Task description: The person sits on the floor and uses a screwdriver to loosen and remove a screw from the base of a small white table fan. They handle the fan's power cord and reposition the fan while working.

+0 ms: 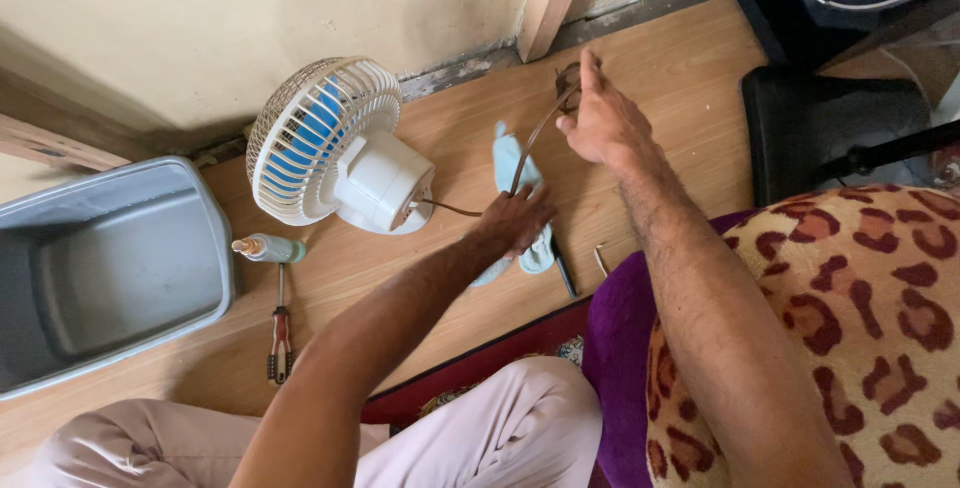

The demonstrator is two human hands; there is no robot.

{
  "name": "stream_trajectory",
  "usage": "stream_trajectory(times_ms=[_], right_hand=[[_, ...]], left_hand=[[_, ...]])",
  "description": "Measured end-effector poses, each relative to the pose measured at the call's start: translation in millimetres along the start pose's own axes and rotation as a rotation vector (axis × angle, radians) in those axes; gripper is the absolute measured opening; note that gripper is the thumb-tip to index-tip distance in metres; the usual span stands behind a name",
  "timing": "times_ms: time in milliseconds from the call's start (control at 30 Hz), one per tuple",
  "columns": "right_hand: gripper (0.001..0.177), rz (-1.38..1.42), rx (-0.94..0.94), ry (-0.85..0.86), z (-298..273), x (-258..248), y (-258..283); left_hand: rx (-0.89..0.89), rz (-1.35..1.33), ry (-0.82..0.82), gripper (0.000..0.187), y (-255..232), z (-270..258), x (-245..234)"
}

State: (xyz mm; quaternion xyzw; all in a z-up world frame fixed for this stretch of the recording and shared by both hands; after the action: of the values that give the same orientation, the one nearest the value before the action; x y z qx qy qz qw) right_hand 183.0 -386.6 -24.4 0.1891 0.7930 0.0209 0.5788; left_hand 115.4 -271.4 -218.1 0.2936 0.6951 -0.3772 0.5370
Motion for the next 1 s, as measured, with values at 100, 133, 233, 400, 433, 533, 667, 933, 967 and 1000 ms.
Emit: stream_trajectory(times_ms=[100,133,233,400,433,533,667,933,967,1000], right_hand=[[0.102,0.034,0.039,-0.047,-3.7,-8.0,-2.9],[0.101,0.036,0.005,-0.055,-3.9,-8.1,-1.8],[0.1,0.034,-0.081,-0.052,-1.8,-3.0,-3.0],[0.1,-0.022,-0.149,-0.016,0.5,3.8,1.0],[0.097,-0.066,-0.097,0.024,-0.4,3.8,-0.2],[0.081,-0.172,-0.008,0.11,-4.9,4.8,-1.2],[0.059,-0.238,-0.014,0.12,-5.5,5.1,-1.4],[0.035,-0.342,0.026,0.118,-2.4,10.9,-4.9],[0.033,-0.335,0.004,0.09,-0.7,10.8,-3.8],[0.032,-0.328,-0.019,0.062,0.9,10.1,-2.5]], left_hand=[[0.091,-0.004,-0.021,0.092,-0.7,-7.9,-43.7],[0.113,0.021,0.008,0.096,1.7,-9.6,-52.6],[0.173,0.135,0.075,0.089,16.2,-11.5,-62.3],[0.194,0.416,0.138,0.018,50.2,-8.9,-52.9],[0.153,0.433,0.146,0.016,57.4,-3.6,-51.3],[0.044,0.466,0.133,0.014,77.2,10.7,-45.0],[-0.053,0.517,0.019,0.019,94.3,19.9,-54.0],[-0.171,0.753,0.076,0.029,105.4,18.6,-48.3],[-0.192,0.775,0.137,0.034,107.9,16.2,-42.8],[-0.215,0.796,0.198,0.038,111.6,14.6,-38.7]])
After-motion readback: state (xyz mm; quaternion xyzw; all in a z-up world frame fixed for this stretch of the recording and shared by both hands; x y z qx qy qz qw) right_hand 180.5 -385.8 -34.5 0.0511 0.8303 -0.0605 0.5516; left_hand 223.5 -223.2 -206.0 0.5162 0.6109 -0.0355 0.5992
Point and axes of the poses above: each hand's wrist, its own z-axis towards the middle knuckle, its own x-axis out of the palm, y = z × x, the point moved 5 cm from there along z, towards the middle knuckle, and after that the axes turned 1 degree about -x, right-handed, at the moved point
